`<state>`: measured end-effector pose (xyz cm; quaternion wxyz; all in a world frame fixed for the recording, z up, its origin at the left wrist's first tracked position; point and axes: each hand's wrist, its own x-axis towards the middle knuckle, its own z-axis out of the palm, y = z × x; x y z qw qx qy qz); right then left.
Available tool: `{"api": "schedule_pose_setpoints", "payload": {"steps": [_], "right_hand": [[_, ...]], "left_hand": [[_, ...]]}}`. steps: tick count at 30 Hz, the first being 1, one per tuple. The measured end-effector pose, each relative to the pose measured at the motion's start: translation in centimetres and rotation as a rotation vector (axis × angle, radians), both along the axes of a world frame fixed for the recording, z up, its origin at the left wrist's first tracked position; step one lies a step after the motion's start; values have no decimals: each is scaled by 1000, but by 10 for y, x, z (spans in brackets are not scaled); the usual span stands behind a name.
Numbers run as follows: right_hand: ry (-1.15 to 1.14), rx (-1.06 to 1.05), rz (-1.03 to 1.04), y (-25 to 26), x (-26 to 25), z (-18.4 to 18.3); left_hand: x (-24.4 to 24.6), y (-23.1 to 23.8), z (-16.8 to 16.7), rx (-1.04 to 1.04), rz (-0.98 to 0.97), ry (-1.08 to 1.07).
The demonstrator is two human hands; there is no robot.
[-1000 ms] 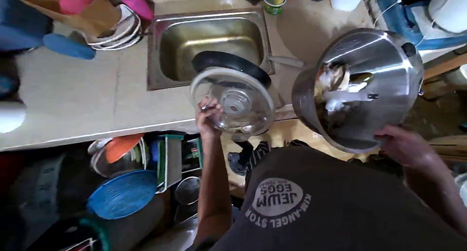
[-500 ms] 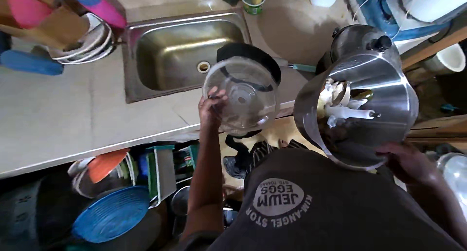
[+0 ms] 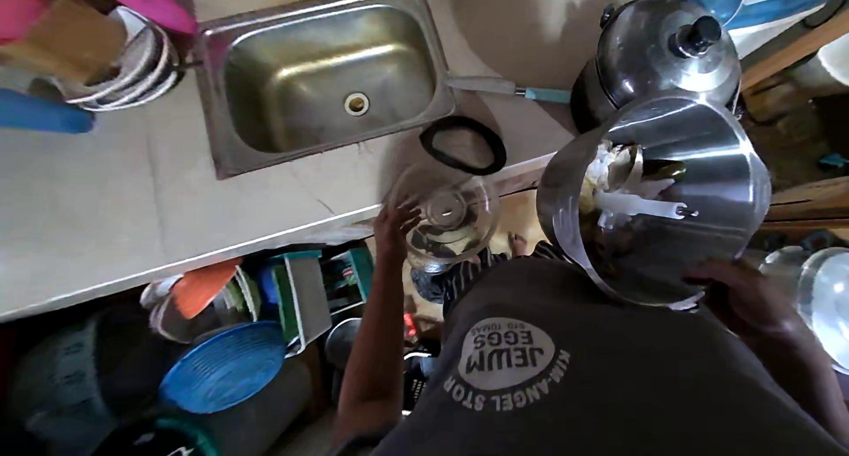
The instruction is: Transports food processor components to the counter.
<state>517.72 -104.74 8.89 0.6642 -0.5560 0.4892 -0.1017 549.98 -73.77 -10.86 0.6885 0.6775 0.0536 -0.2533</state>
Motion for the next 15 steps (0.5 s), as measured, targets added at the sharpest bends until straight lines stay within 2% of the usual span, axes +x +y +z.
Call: {"api": "schedule_pose_setpoints", "payload": {"steps": [7, 11, 15], "right_hand": [[47, 8, 81, -7, 13, -2], [51, 34, 111, -9, 20, -6], [80, 60, 202, -12, 37, -11]], "left_hand": [[-10, 17, -3, -1, 76, 33], [-11, 11, 23, 102, 117, 137], [0, 4, 62, 238, -52, 145]]}}
